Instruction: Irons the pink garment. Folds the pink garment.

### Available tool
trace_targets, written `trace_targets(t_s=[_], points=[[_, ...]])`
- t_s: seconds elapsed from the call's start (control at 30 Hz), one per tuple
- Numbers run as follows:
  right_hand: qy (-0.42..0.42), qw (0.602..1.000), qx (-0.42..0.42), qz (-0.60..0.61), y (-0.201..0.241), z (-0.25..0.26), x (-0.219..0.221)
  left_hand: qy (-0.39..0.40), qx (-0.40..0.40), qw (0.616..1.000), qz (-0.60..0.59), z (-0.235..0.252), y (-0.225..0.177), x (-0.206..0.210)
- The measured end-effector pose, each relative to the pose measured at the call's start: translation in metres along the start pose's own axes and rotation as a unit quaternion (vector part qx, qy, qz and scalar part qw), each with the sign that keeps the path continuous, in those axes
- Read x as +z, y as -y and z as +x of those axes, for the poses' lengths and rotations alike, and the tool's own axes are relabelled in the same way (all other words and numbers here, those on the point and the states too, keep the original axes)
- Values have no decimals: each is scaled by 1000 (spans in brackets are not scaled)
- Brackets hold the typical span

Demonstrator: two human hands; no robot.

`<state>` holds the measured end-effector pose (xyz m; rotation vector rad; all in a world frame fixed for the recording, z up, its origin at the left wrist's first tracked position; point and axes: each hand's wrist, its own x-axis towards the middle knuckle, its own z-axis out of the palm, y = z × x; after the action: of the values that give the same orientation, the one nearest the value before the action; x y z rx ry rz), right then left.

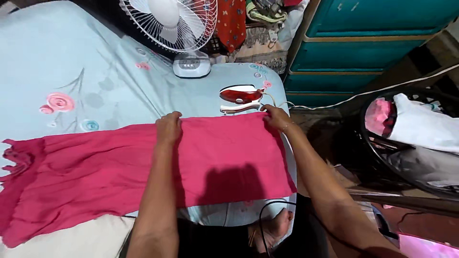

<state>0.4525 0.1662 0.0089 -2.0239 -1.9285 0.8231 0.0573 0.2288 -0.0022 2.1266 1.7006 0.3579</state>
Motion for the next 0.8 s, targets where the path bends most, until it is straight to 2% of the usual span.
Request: trace_targets(t_s=[0.03,0.1,0.17,0.27,0.37,0.47,0.57,0.67,0.8], points=[[-5,999,13,-45,0,2,7,-6,12,1000,11,-2,-5,9],[-43,996,-15,-73,3,-13,16,-9,56,998,20,-18,-19,28],[-81,992,-65,-68,4,-45,22,14,101,995,7,-50,-35,42],[-68,990,-119,-21,-7,-111,40,70,141,987,-14,-112,-48,52],[-10,993,-120,-3,-27,-181,76,116,138,983,-20,-171,-30,51],[-59,989,-135,-30,-54,-224,119,103,118,988,-5,-213,1,45],[-110,989,-93,11,-52,-236,123,98,101,990,11,-233,14,39],[-65,996,-56,21,-48,-238,110,117,80,990,28,-234,14,38],[-53,996,-63,18,-48,-235,93,97,59,993,27,-229,14,38]])
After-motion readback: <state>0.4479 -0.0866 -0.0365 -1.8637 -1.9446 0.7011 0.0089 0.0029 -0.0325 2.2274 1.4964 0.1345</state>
